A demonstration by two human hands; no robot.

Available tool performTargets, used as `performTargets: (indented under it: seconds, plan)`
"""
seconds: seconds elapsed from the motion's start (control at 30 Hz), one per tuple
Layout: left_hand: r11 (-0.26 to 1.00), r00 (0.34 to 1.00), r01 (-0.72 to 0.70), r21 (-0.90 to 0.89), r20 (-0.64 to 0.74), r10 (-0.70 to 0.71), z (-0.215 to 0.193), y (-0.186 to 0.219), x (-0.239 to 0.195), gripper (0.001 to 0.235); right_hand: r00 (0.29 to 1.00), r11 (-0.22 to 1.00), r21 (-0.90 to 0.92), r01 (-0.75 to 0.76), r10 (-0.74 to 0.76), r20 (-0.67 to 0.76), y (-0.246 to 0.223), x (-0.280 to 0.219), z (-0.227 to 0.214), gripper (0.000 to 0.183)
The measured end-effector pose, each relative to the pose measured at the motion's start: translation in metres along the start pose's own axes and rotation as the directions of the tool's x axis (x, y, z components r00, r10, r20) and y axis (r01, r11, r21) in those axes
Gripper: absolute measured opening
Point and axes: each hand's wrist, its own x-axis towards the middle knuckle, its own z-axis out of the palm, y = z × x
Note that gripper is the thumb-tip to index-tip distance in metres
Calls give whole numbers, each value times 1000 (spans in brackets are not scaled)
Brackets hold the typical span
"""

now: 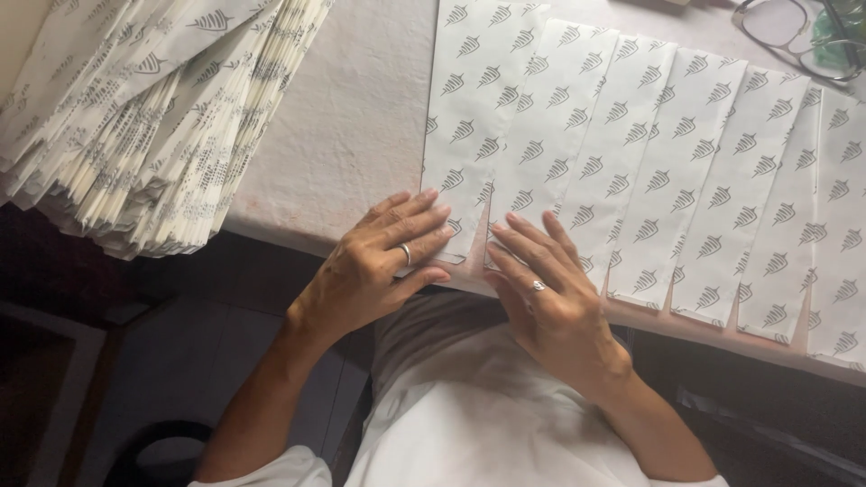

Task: The person applies glue to the edges of printed paper sheets and folds them to form sleeves, working through a stack on a table.

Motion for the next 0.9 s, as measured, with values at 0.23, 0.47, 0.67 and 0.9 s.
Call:
performTargets:
  seconds: [0.23,0.47,0.67,0.9]
  plan:
    - [985,993,19,-170,-115,-39,4,2,-3,20,998,992,118,42,-47,37,3,18,18,28]
    - [984,997,2,-177,-72,-14,-2,2,-2,24,997,996,62,67,-64,-36,0,21,20,18]
    - [987,998,-45,-153,-60,36,-5,1,-3,22,996,996,26,85,-85,-31,-3,21,21,16]
    - [995,990,90,-33,-107,-93,-11,16,13,10,997,998,-38,51,-53,-63,-10,31,22,13]
